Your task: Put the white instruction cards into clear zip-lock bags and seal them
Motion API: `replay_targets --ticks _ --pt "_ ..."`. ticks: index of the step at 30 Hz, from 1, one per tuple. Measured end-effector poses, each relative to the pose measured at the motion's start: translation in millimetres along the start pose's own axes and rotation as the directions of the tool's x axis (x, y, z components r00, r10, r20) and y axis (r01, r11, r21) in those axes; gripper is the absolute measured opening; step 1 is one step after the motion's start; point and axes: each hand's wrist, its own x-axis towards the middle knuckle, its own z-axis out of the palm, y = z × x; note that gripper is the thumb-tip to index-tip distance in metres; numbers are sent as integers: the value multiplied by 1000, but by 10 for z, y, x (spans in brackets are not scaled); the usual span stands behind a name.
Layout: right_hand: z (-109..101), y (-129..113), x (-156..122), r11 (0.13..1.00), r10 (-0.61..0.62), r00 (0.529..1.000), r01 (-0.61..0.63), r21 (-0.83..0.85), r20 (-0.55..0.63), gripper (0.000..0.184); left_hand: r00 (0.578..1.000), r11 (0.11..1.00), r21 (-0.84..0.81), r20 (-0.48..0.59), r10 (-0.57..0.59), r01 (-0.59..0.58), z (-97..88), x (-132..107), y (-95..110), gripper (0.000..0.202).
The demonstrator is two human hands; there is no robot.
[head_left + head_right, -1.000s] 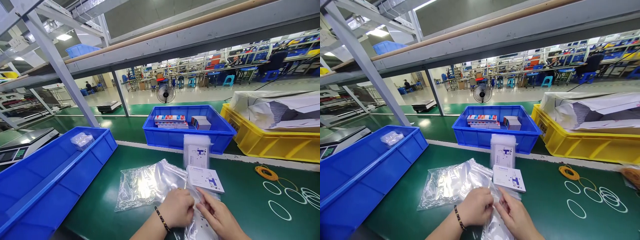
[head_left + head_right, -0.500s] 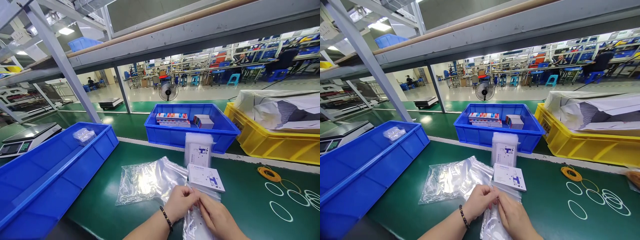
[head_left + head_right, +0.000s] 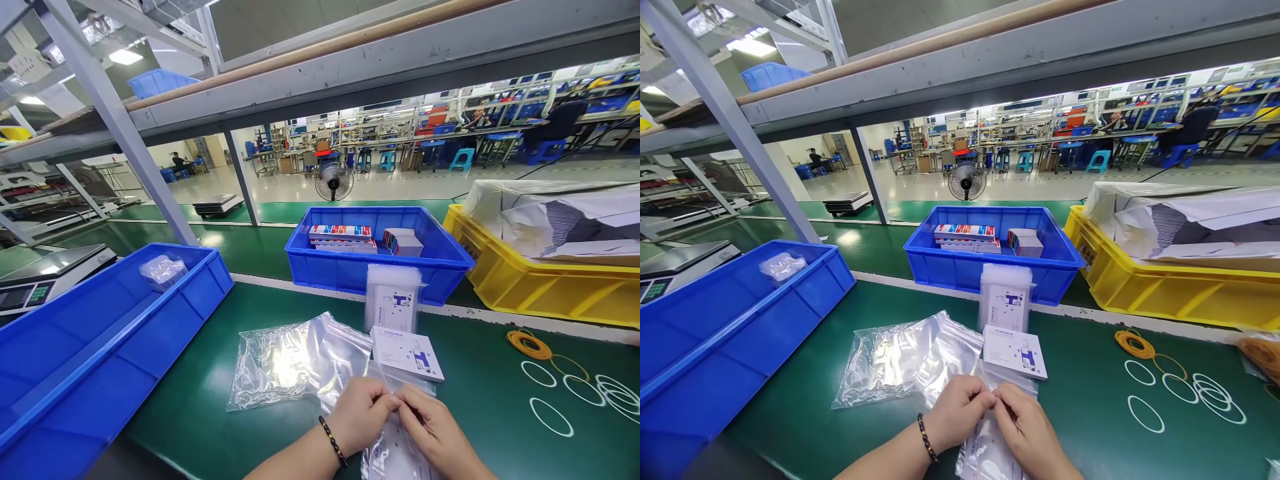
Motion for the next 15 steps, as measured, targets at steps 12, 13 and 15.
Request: replay_targets --ticks 12,13,15 --pt "-13 67 -12 933 -253 946 183 -311 -203 22 989 991 -1 -68 -134 134 -56 42 33 28" --pt "-12 54 -17 925 -291 942 231 -303 -170 21 984 986 -48 -73 -162 158 -82 54 34 28" --pt "-11 49 -27 926 -300 947 261 -273 -116 15 980 975 -129 -64 -190 181 -139 63 48 27"
